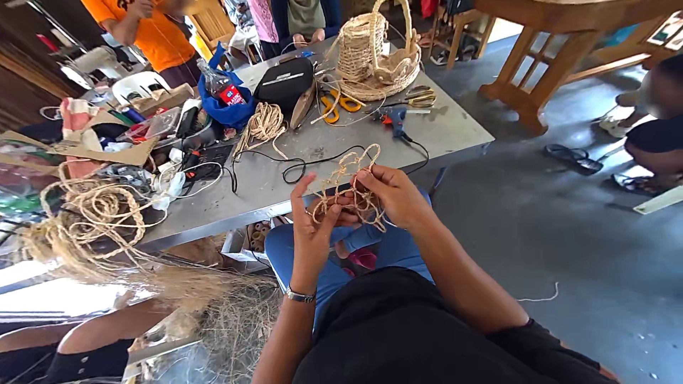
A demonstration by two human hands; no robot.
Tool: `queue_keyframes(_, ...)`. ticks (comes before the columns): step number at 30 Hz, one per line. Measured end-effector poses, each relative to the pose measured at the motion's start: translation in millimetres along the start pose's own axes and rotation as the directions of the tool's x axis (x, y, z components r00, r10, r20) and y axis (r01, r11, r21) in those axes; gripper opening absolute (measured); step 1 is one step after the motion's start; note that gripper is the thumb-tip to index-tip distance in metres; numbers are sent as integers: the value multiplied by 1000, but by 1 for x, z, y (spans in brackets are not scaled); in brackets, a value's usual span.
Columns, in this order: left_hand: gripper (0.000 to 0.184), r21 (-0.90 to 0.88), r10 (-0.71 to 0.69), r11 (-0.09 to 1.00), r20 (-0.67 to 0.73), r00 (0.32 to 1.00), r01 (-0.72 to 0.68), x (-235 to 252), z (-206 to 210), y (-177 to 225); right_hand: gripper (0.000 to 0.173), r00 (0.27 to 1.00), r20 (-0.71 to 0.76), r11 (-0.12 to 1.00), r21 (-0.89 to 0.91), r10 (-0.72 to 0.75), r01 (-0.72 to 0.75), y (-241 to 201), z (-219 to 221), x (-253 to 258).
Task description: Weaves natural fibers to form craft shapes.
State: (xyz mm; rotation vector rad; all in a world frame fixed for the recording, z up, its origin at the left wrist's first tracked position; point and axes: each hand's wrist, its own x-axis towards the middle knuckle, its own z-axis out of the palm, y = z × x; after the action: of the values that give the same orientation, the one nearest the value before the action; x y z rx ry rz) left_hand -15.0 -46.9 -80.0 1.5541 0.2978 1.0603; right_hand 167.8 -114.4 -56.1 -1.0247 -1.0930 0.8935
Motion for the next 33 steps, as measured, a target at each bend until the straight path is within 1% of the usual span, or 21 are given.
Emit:
queue_keyframes(2,46,99,48,994,35,998,-52,-2,3,-2,28,1000,-13,998,65,26,-25,3,-1,0)
queue_keyframes(3,42,155,67,985,50,996,-74,-2,4,-3,28,999,-13,996,80,30,-29,4,-2,-1)
queue_keyframes(5,42,246,105,962,65,992,-118,-3,4,-3,28,999,1,993,113,32,-32,3,-4,-1)
queue_keyframes(8,43,298,147,942,48,988,-154,-1,5,-5,28,999,1,991,130,38,-38,-3,-6,-4)
queue_keyframes(10,42,229,132,964,20,991,-133,1,4,-5,29,999,17,987,155,40,-42,-5,-7,-5)
queue_keyframes(13,47,-40,88,995,-18,996,-88,6,4,-3,29,996,48,974,209,74,-83,-4,-9,-6)
queue_keyframes(16,56,-239,63,968,-45,997,-72,7,6,1,32,990,64,953,271,124,-137,-2,-9,-7)
queue_keyframes(18,70,-313,51,948,-9,999,-51,7,8,4,33,985,69,944,282,159,-172,-3,-12,-7)
queue_keyframes(21,104,-368,21,930,97,995,16,6,8,9,32,978,82,952,227,190,-204,-8,-13,-7)
queue_keyframes(22,108,-382,5,923,128,992,45,5,5,9,31,980,99,962,193,175,-192,-10,-14,-7)
queue_keyframes(23,104,-398,-5,915,162,987,70,4,3,10,30,981,117,974,153,152,-169,-11,-14,-7)
queue_keyframes(24,95,-416,-17,904,182,983,92,3,0,11,29,982,137,984,103,133,-147,-13,-16,-7)
queue_keyframes(26,71,-413,-49,903,175,983,119,3,-2,16,27,976,195,994,31,96,-103,-17,-19,-10)
queue_keyframes(27,63,-388,-70,913,160,985,128,4,-3,20,26,971,227,997,5,79,-82,-19,-21,-11)
queue_keyframes(29,50,-280,-116,949,127,985,148,8,-4,28,25,962,267,998,-51,51,-39,-22,-21,-11)
queue_keyframes(31,37,-134,-162,975,99,982,175,11,-5,36,24,957,289,992,-124,29,8,-23,-20,-12)
queue_keyframes(33,23,12,-151,988,115,982,151,12,-9,39,24,959,283,984,-175,22,29,-23,-18,-14)
